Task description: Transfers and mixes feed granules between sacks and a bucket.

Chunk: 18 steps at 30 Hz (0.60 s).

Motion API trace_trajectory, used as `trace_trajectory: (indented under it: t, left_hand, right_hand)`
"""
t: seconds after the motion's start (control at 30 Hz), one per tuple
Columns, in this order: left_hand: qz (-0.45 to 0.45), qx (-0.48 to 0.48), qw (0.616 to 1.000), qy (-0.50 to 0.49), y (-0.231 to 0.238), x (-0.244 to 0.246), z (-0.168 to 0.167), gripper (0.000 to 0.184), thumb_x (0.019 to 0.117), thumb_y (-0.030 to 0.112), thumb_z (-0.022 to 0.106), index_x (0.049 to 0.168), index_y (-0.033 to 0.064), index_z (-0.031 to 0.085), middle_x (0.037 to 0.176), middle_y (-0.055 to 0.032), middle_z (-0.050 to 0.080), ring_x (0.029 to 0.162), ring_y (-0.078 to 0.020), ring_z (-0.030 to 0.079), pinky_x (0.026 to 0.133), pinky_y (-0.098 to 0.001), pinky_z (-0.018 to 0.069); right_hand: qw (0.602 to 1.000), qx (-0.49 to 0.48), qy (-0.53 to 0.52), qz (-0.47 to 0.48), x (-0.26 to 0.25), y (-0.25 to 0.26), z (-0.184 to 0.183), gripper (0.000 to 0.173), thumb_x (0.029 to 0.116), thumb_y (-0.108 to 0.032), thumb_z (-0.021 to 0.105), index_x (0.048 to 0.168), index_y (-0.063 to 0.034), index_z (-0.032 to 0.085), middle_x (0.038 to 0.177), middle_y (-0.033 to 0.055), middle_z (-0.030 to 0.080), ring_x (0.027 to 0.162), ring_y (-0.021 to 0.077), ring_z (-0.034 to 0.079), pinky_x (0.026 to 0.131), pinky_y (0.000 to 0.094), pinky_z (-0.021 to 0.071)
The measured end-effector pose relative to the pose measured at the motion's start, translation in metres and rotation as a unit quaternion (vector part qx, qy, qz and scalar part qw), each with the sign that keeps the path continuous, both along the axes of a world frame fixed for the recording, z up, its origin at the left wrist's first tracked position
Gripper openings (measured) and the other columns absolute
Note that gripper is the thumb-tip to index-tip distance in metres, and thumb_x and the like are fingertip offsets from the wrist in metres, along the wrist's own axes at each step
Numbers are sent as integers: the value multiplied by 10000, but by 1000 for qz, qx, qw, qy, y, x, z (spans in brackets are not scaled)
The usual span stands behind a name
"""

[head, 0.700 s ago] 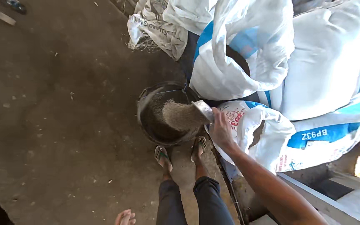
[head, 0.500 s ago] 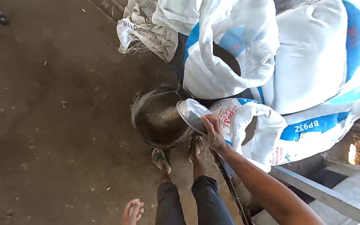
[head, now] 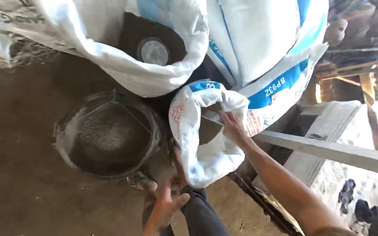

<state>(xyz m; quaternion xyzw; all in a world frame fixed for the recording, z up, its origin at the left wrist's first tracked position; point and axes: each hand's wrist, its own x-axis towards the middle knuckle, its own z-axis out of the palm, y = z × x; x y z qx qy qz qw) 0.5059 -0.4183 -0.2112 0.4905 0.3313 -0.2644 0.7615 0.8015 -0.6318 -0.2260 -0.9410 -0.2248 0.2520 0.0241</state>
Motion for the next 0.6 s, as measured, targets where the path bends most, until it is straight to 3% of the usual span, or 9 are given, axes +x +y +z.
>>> trace_trajectory:
  t: [0.07, 0.13, 0.2, 0.27, 0.4, 0.47, 0.5, 0.53, 0.6]
  left_hand:
    - [-5, 21, 999, 30, -17, 39, 10, 1156, 661, 648, 827, 1484, -23, 370, 1283, -91, 635, 1108, -122, 658, 921, -320, 579]
    - [4, 69, 996, 58, -30, 60, 15, 843, 788, 348, 812, 1425, -56, 436, 1168, -79, 696, 1024, -69, 697, 905, -279, 599]
    - [40, 99, 993, 54, -39, 64, 17, 459, 837, 44, 689, 1253, -83, 544, 1001, -11, 716, 908, 5, 692, 846, -229, 596]
    - [91, 72, 992, 57, -40, 62, 17, 321, 820, -103, 565, 1129, -20, 592, 914, 101, 725, 868, 58, 685, 829, -193, 589]
    - [146, 10, 987, 60, -36, 69, 19, 423, 803, -116, 567, 982, 247, 691, 902, 206, 750, 865, 89, 687, 814, -160, 580]
    - [182, -1, 980, 76, -37, 74, 21, 414, 755, -106, 590, 945, 235, 726, 895, 157, 759, 859, 48, 699, 813, -182, 582]
    - [190, -7, 978, 81, -37, 76, 22, 419, 749, -114, 589, 949, 224, 734, 905, 137, 764, 867, 34, 705, 821, -191, 584]
    - [189, -7, 978, 85, -38, 79, 23, 436, 748, -127, 578, 949, 229, 729, 908, 141, 765, 868, 40, 704, 822, -185, 582]
    - [151, -7, 984, 89, -38, 81, 25, 474, 803, -123, 572, 975, 296, 711, 928, 206, 752, 880, 91, 682, 816, -150, 572]
  right_hand:
    - [999, -20, -5, 26, 29, -4, -75, 470, 919, -54, 678, 1381, -6, 603, 1358, 314, 577, 1282, 498, 545, 1042, 641, 454]
    - [999, -43, -20, 18, 51, 2, -126, 282, 978, -138, 617, 1217, -9, 697, 1222, 274, 673, 1186, 471, 622, 998, 646, 476]
    - [998, -42, 6, -54, 66, 11, -149, 358, 991, -303, 628, 1203, -27, 708, 1213, 250, 694, 1189, 447, 637, 966, 682, 483]
    - [994, 15, 45, -97, 72, 15, -165, 444, 950, -327, 704, 1263, -13, 686, 1298, 255, 658, 1278, 423, 588, 1049, 656, 434]
    - [958, -42, 257, -120, 82, 9, -185, 490, 1044, -316, 602, 1397, 23, 579, 1444, 284, 550, 1397, 424, 482, 1155, 617, 343]
    - [944, -91, 310, -72, 77, -1, -204, 466, 1035, -340, 605, 1347, 6, 625, 1377, 298, 588, 1339, 457, 519, 1107, 647, 375]
    - [942, -98, 320, -32, 70, -13, -223, 501, 1015, -419, 611, 1323, -26, 652, 1343, 281, 615, 1310, 452, 544, 1085, 654, 396]
    - [940, -95, 328, 0, 61, -24, -244, 592, 996, -538, 597, 1289, -30, 674, 1332, 263, 630, 1305, 439, 553, 1093, 652, 399]
    - [920, -108, 377, 11, 49, -31, -264, 709, 981, -637, 562, 1292, -10, 673, 1349, 244, 634, 1318, 410, 561, 1115, 630, 403]
